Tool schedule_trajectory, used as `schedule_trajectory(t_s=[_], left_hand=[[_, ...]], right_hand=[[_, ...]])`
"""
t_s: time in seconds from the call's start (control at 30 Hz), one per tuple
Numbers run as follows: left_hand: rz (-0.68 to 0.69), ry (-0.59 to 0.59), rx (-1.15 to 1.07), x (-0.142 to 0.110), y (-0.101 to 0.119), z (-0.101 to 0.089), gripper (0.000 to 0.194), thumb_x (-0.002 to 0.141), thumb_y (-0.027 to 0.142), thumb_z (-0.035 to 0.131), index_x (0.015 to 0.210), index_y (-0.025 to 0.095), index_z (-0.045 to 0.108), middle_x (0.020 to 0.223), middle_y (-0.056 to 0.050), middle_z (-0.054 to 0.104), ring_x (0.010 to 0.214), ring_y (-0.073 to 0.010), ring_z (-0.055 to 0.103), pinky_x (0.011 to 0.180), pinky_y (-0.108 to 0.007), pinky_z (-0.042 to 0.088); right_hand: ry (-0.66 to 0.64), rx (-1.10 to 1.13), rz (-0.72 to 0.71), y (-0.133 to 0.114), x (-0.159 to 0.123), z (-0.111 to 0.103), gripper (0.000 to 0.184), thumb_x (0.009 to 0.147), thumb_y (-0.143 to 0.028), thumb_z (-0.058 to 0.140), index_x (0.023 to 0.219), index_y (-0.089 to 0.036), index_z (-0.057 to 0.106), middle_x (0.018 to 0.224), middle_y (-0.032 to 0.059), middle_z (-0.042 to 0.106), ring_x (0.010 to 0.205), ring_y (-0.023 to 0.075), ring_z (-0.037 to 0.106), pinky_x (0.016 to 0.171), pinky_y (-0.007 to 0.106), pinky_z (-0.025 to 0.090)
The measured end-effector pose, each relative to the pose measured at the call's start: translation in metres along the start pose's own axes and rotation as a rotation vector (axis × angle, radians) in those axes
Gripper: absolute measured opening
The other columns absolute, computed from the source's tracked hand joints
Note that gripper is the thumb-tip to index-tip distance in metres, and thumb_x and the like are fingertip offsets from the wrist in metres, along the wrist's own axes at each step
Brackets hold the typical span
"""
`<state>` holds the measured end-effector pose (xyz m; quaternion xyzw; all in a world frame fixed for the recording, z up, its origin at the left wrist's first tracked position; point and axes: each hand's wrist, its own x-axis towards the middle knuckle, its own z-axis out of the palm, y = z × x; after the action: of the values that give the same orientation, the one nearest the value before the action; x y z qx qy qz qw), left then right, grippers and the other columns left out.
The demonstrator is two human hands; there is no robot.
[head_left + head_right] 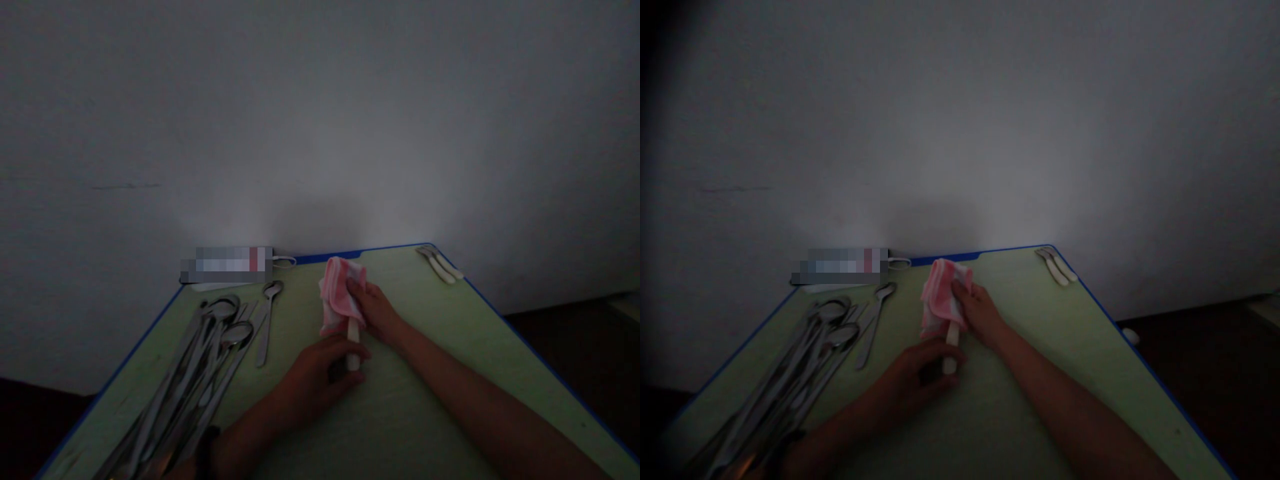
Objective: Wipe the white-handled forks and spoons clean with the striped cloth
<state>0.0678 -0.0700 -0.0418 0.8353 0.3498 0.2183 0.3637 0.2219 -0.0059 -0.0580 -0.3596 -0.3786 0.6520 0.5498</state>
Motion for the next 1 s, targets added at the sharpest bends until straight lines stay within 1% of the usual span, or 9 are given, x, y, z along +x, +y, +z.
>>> schedule_trajectory(t_s=[0.1, 0.2, 0.33, 0.4, 0.47, 0.57, 0.7, 0.87, 1.0], left_hand=[[0.033, -0.001, -0.013, -0.001, 0.005, -0.003, 0.023, 0.082, 0.022, 0.053, 0.105, 0.023, 0.059, 0.093, -0.001, 0.059, 0.075, -0.0130, 0.053, 0.069, -0.023, 0.041], [0.041, 0.003, -0.041, -0.002, 0.007, -0.005, 0.022, 0.086, 0.025, 0.047, 0.105, 0.024, 0.059, 0.093, -0.002, 0.060, 0.077, -0.0137, 0.054, 0.071, -0.023, 0.041], [-0.008, 0.060, -0.062, -0.001, 0.004, -0.005, 0.021, 0.088, 0.026, 0.045, 0.102, 0.023, 0.060, 0.090, -0.002, 0.062, 0.071, -0.0130, 0.054, 0.065, -0.022, 0.040], [-0.028, 0.097, -0.075, 0.000, 0.002, -0.004, 0.021, 0.088, 0.026, 0.045, 0.102, 0.022, 0.060, 0.085, -0.001, 0.061, 0.067, -0.0122, 0.053, 0.060, -0.021, 0.039], [-0.026, 0.147, -0.094, -0.001, 0.000, -0.004, 0.020, 0.088, 0.025, 0.045, 0.100, 0.021, 0.060, 0.081, -0.001, 0.061, 0.065, -0.0118, 0.053, 0.058, -0.021, 0.039], [-0.023, 0.227, -0.119, -0.001, -0.002, -0.004, 0.018, 0.088, 0.023, 0.043, 0.097, 0.020, 0.059, 0.082, -0.001, 0.060, 0.067, -0.0116, 0.053, 0.060, -0.020, 0.040], [-0.048, 0.272, -0.101, 0.000, -0.003, -0.005, 0.019, 0.088, 0.025, 0.043, 0.098, 0.021, 0.058, 0.081, 0.000, 0.059, 0.065, -0.0112, 0.052, 0.058, -0.020, 0.040], [-0.047, 0.124, 0.012, 0.001, -0.001, -0.001, 0.020, 0.085, 0.025, 0.046, 0.098, 0.022, 0.062, 0.081, 0.000, 0.061, 0.061, -0.0110, 0.051, 0.058, -0.021, 0.039], [-0.030, 0.075, 0.042, 0.001, 0.000, 0.000, 0.023, 0.086, 0.026, 0.045, 0.101, 0.022, 0.062, 0.085, -0.001, 0.062, 0.064, -0.0114, 0.052, 0.061, -0.022, 0.040]], right_hand=[[0.093, 0.018, -0.016, 0.004, 0.003, 0.000, 0.038, 0.070, -0.052, 0.059, 0.068, -0.014, 0.061, 0.056, -0.0003, 0.059, 0.050, 0.0108, 0.048, 0.052, 0.024, 0.036], [0.142, 0.171, 0.040, 0.001, 0.005, 0.002, 0.037, 0.075, -0.050, 0.054, 0.070, -0.014, 0.062, 0.058, 0.0013, 0.061, 0.052, 0.0120, 0.050, 0.052, 0.024, 0.039], [0.111, 0.526, 0.153, -0.009, 0.007, 0.002, 0.036, 0.085, -0.044, 0.042, 0.071, -0.017, 0.061, 0.057, 0.0002, 0.061, 0.050, 0.0117, 0.053, 0.054, 0.023, 0.043], [0.086, 0.649, 0.144, -0.014, 0.007, 0.000, 0.035, 0.086, -0.041, 0.039, 0.071, -0.018, 0.060, 0.059, -0.0002, 0.063, 0.053, 0.0114, 0.056, 0.058, 0.023, 0.046], [0.035, 0.710, 0.121, -0.016, 0.006, -0.003, 0.032, 0.087, -0.038, 0.037, 0.077, -0.018, 0.060, 0.068, 0.0011, 0.067, 0.063, 0.0134, 0.060, 0.066, 0.027, 0.048], [-0.040, 0.711, 0.111, -0.017, 0.006, -0.005, 0.030, 0.084, -0.033, 0.036, 0.088, -0.016, 0.061, 0.080, 0.0039, 0.069, 0.077, 0.0178, 0.063, 0.076, 0.034, 0.048], [-0.062, 0.684, 0.107, -0.015, 0.004, -0.004, 0.029, 0.078, -0.025, 0.036, 0.086, -0.014, 0.061, 0.078, 0.0043, 0.070, 0.076, 0.0177, 0.063, 0.080, 0.034, 0.047], [-0.081, 0.551, 0.184, -0.010, 0.005, -0.002, 0.021, 0.074, -0.019, 0.040, 0.080, -0.013, 0.060, 0.066, 0.0030, 0.066, 0.068, 0.0168, 0.062, 0.078, 0.032, 0.048], [-0.064, 0.446, 0.203, -0.006, 0.005, 0.000, 0.015, 0.075, -0.020, 0.049, 0.084, -0.014, 0.059, 0.069, 0.0019, 0.066, 0.069, 0.0158, 0.062, 0.076, 0.030, 0.048]])
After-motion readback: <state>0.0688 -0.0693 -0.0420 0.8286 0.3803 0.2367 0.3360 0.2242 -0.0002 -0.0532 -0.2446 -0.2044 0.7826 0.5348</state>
